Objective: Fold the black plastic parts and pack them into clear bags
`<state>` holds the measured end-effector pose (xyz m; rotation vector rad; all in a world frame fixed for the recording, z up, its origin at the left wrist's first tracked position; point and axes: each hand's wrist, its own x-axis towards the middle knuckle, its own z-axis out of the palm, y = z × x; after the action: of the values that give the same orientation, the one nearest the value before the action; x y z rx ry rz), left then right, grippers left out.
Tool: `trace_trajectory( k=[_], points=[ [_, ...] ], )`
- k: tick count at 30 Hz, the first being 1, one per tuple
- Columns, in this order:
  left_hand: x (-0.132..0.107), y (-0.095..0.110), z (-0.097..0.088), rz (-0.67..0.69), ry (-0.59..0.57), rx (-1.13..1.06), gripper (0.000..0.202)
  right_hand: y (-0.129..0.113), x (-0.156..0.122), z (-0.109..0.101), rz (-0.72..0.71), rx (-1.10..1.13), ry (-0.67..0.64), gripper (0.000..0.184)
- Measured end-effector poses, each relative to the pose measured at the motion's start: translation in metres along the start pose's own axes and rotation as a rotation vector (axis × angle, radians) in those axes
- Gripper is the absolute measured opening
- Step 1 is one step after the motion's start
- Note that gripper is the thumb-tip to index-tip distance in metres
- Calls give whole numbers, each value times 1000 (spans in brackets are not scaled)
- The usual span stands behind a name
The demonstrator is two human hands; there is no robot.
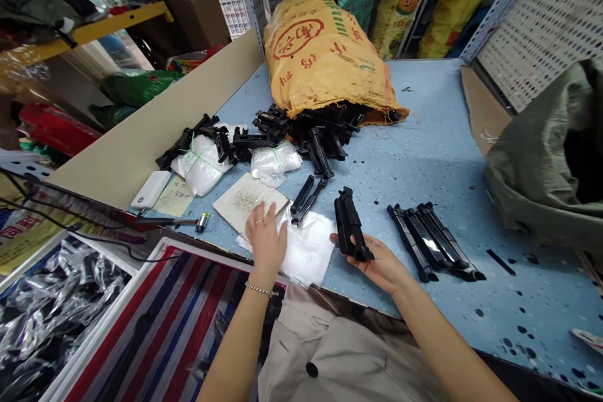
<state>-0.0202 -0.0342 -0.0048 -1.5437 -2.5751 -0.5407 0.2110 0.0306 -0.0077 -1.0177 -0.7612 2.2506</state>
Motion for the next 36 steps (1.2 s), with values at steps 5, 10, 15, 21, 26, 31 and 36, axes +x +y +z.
trace_trajectory(
  k=[5, 10, 15, 21, 26, 31, 36],
  points=[
    [39, 38, 6, 238, -232, -47, 59, 3, -3, -7, -8, 40, 32, 25],
    [97, 24, -17, 351, -170, -38, 57, 9, -7, -16, 1, 71, 51, 24],
    [56, 29, -21, 319, -193, -157, 18, 7, -11, -17, -14, 89, 77, 26],
    [-42, 40, -1, 397, -335, -184, 11, 3, -19, -17, -16, 75, 103, 24],
    [-37, 31, -4, 204, -418, -477, 18, 3, -24, -15, -5, 80, 111, 25],
    [-42, 39, -5, 261, -378, -258, 19, 3, -25, -8, 0, 73, 70, 25],
    [-29, 30, -3, 146, -501, -479, 23, 2, -26, -7, 4, 70, 85, 24]
  ],
)
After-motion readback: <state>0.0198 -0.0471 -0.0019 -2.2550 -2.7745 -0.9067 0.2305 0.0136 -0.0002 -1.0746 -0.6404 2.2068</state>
